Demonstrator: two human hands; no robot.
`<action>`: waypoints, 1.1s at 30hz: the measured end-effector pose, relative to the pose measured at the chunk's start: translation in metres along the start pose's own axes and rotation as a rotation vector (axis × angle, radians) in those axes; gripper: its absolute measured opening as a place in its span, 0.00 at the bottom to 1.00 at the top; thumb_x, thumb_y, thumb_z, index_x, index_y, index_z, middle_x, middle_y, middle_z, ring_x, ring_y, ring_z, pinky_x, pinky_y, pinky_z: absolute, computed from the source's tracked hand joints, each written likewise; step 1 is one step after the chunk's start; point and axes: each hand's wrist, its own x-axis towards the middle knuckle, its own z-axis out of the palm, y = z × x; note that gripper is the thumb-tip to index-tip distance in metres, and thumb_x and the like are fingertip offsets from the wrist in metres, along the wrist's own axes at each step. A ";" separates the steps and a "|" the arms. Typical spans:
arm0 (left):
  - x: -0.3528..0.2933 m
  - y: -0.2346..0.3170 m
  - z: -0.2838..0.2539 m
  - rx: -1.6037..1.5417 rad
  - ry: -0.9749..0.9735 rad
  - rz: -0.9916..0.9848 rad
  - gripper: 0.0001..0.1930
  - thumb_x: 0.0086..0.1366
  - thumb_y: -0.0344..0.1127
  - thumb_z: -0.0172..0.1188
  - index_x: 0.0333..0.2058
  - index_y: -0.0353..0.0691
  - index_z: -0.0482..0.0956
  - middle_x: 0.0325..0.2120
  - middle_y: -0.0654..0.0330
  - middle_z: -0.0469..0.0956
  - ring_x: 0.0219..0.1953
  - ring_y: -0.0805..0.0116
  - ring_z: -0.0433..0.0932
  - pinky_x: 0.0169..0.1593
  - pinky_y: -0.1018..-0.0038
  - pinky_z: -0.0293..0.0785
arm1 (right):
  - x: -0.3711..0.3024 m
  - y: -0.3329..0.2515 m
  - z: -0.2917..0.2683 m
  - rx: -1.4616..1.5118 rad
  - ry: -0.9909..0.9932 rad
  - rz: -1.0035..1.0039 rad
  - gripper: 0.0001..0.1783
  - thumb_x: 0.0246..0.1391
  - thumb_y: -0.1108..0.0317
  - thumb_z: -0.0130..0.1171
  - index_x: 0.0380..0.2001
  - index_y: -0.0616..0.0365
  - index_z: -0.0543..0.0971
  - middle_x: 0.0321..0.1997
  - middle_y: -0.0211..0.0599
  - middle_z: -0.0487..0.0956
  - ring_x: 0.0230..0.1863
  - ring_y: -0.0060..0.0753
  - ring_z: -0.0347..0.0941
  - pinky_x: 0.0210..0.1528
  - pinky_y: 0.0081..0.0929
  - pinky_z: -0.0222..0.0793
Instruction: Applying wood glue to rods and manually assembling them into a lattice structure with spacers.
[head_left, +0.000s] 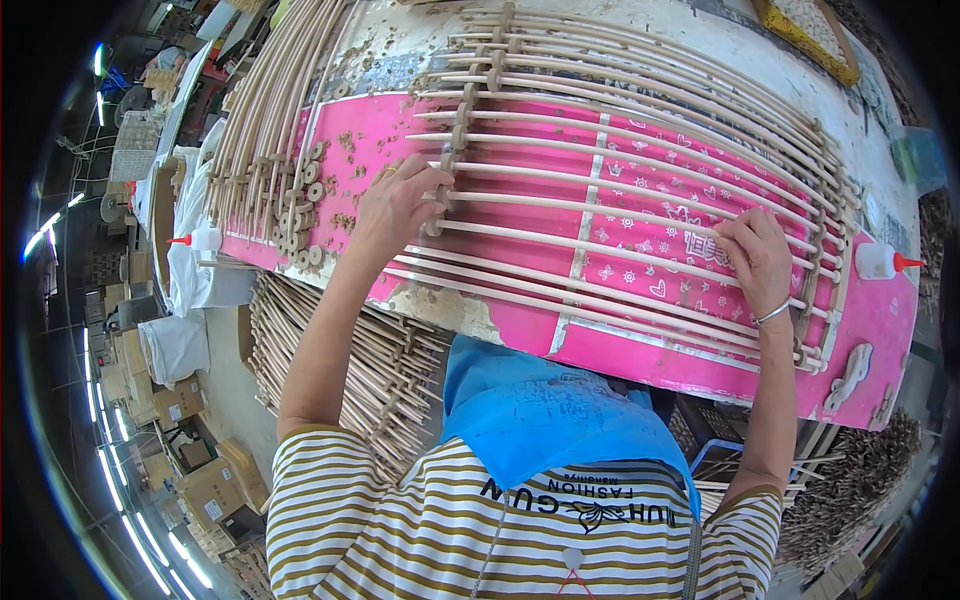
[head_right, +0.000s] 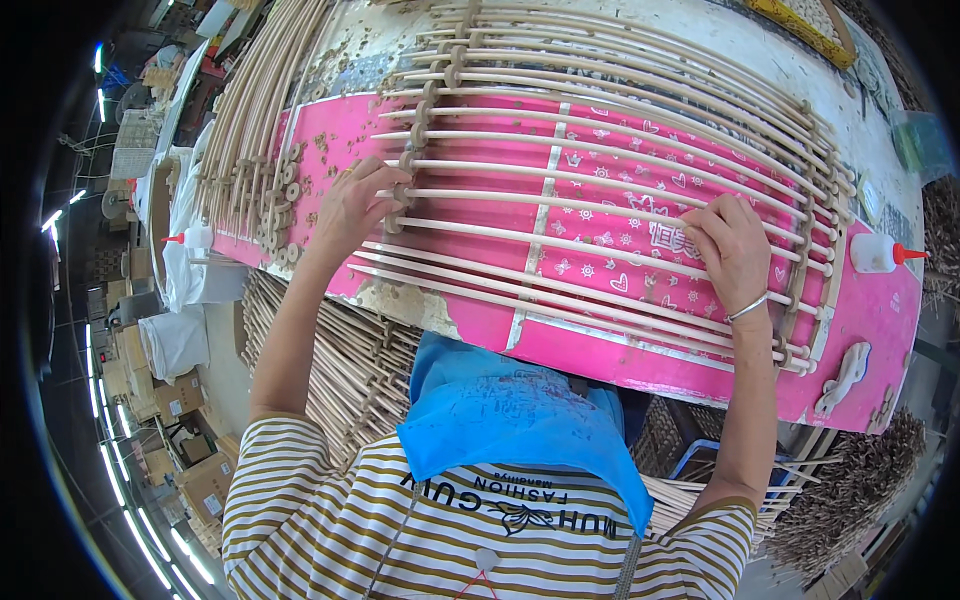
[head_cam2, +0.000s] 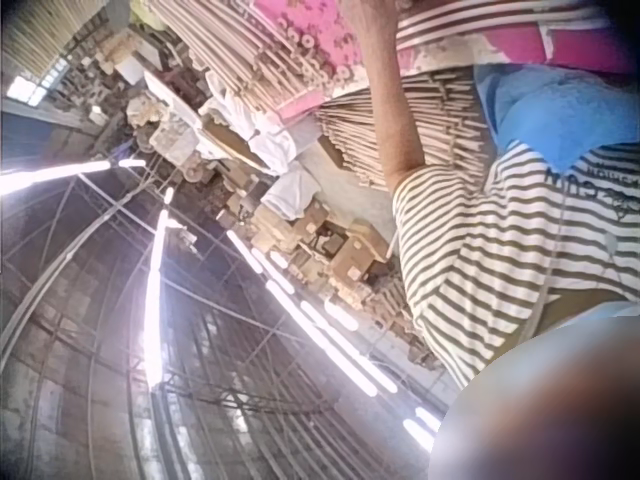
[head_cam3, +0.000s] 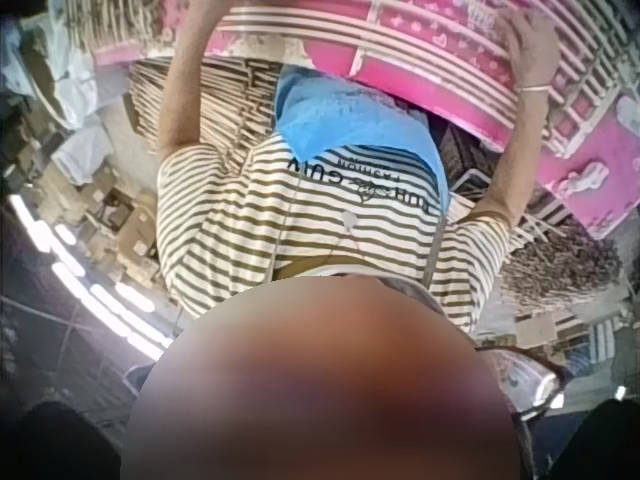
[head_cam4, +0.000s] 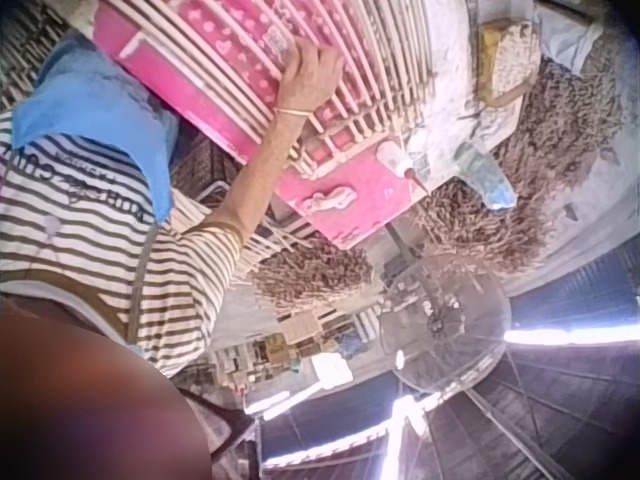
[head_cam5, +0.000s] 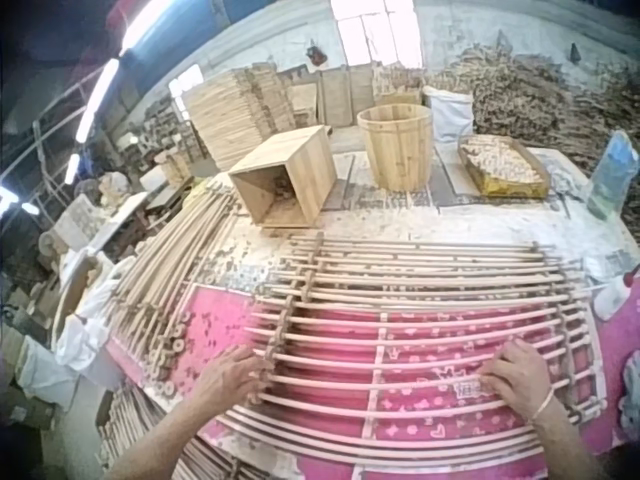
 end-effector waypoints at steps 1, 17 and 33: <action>0.000 0.000 0.000 0.000 0.002 -0.026 0.16 0.59 0.33 0.69 0.47 0.49 0.83 0.39 0.61 0.76 0.46 0.56 0.79 0.49 0.58 0.73 | 0.001 0.000 0.001 0.003 0.000 0.000 0.08 0.52 0.70 0.69 0.37 0.54 0.84 0.34 0.34 0.75 0.40 0.41 0.74 0.42 0.39 0.69; 0.002 0.004 -0.006 -0.059 0.041 0.001 0.18 0.62 0.22 0.58 0.52 0.39 0.81 0.43 0.52 0.80 0.48 0.46 0.78 0.53 0.57 0.72 | -0.003 0.011 0.022 -0.004 0.143 -0.021 0.07 0.54 0.61 0.69 0.34 0.49 0.85 0.34 0.32 0.76 0.39 0.40 0.75 0.44 0.40 0.72; -0.027 0.019 -0.014 0.032 0.165 -0.061 0.14 0.70 0.30 0.60 0.53 0.39 0.83 0.42 0.51 0.82 0.44 0.49 0.80 0.49 0.59 0.74 | -0.010 -0.028 -0.001 0.078 0.110 0.043 0.12 0.56 0.61 0.68 0.42 0.52 0.85 0.40 0.34 0.80 0.47 0.43 0.76 0.51 0.41 0.72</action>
